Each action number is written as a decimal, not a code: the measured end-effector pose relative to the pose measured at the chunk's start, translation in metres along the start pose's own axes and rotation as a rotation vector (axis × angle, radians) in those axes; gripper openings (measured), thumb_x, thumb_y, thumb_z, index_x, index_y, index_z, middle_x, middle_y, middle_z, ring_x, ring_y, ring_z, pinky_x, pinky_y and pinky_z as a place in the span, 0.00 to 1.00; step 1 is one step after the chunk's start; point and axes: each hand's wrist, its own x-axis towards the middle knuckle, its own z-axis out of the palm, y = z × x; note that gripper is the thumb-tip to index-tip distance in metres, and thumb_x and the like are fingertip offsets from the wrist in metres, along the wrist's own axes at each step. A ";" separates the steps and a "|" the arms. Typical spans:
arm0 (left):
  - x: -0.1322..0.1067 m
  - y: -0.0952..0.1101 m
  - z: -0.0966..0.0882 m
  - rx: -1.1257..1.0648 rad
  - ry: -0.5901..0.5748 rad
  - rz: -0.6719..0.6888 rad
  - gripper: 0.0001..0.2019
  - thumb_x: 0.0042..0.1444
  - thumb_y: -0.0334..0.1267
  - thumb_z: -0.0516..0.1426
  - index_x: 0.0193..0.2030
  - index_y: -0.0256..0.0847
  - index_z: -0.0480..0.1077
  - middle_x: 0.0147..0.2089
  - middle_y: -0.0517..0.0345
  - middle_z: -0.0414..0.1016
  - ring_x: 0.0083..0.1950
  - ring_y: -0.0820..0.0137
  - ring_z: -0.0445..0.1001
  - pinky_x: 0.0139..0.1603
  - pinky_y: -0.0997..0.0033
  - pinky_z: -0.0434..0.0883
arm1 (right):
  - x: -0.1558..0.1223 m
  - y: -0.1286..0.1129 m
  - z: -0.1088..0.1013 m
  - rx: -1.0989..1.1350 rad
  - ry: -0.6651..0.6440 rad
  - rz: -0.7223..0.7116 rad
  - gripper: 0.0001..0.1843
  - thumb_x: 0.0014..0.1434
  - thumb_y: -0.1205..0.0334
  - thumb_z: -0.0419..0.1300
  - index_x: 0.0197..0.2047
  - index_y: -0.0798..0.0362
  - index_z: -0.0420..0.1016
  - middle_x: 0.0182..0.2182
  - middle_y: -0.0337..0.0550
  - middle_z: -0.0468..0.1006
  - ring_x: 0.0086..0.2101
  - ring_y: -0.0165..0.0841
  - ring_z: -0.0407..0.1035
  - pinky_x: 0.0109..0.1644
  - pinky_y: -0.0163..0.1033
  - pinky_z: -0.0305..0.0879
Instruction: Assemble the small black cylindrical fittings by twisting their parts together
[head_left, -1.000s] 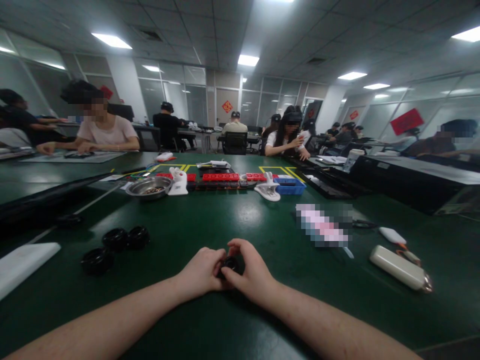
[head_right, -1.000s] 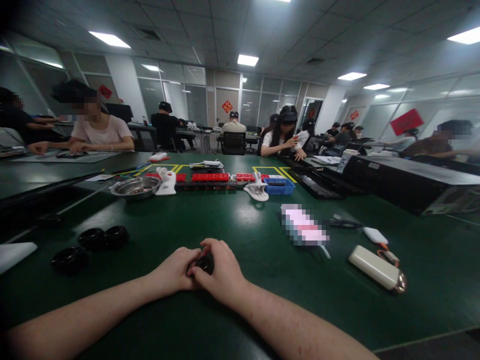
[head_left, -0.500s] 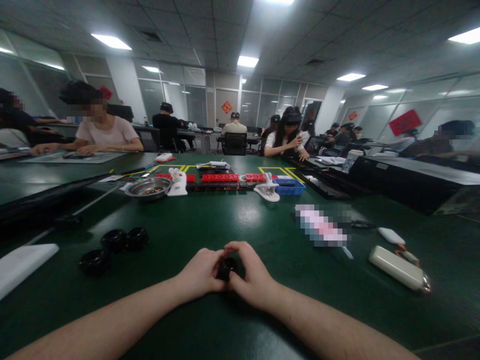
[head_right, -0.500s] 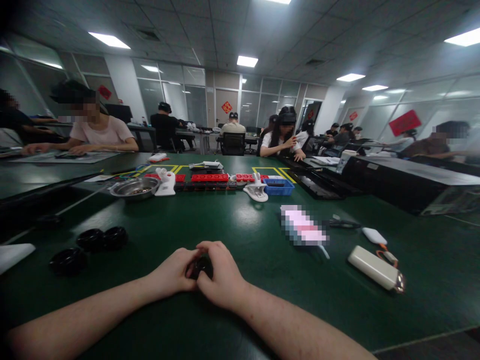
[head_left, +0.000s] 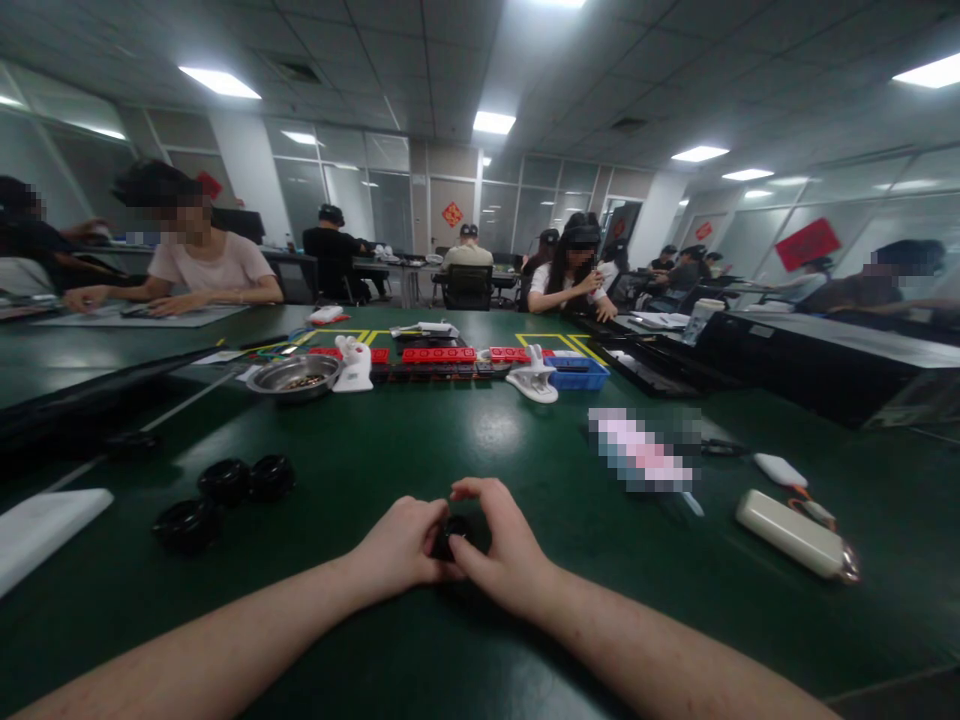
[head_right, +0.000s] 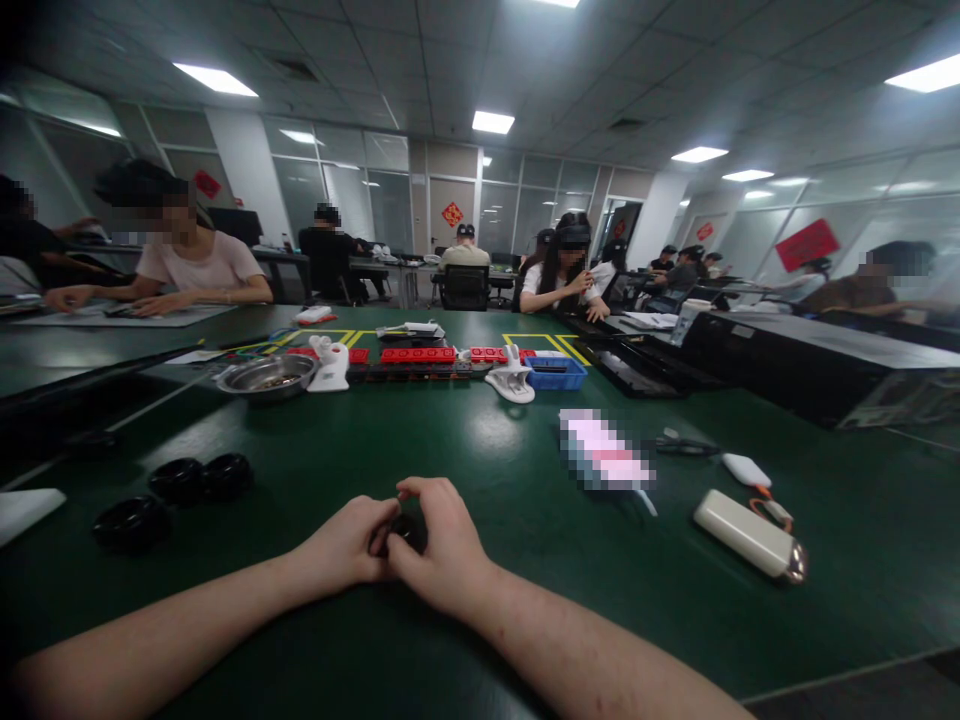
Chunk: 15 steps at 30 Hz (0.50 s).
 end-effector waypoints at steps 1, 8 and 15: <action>0.000 0.000 0.000 0.014 0.005 -0.006 0.14 0.41 0.45 0.59 0.25 0.39 0.61 0.23 0.65 0.64 0.25 0.72 0.65 0.25 0.76 0.57 | 0.000 0.001 0.001 -0.023 0.024 0.028 0.22 0.45 0.70 0.58 0.46 0.53 0.62 0.40 0.46 0.68 0.42 0.38 0.63 0.47 0.46 0.62; 0.000 0.002 -0.002 -0.019 -0.009 0.017 0.13 0.43 0.44 0.59 0.29 0.39 0.63 0.24 0.66 0.66 0.24 0.73 0.65 0.27 0.76 0.57 | 0.000 0.000 0.000 -0.014 -0.052 -0.015 0.22 0.46 0.73 0.56 0.47 0.53 0.63 0.41 0.46 0.70 0.44 0.37 0.64 0.50 0.45 0.62; -0.003 0.000 0.002 -0.003 0.040 -0.108 0.17 0.41 0.49 0.61 0.26 0.40 0.61 0.22 0.67 0.65 0.25 0.72 0.66 0.24 0.76 0.55 | 0.003 0.012 -0.006 0.015 0.067 0.029 0.21 0.51 0.67 0.54 0.49 0.54 0.61 0.45 0.49 0.69 0.47 0.39 0.63 0.53 0.49 0.59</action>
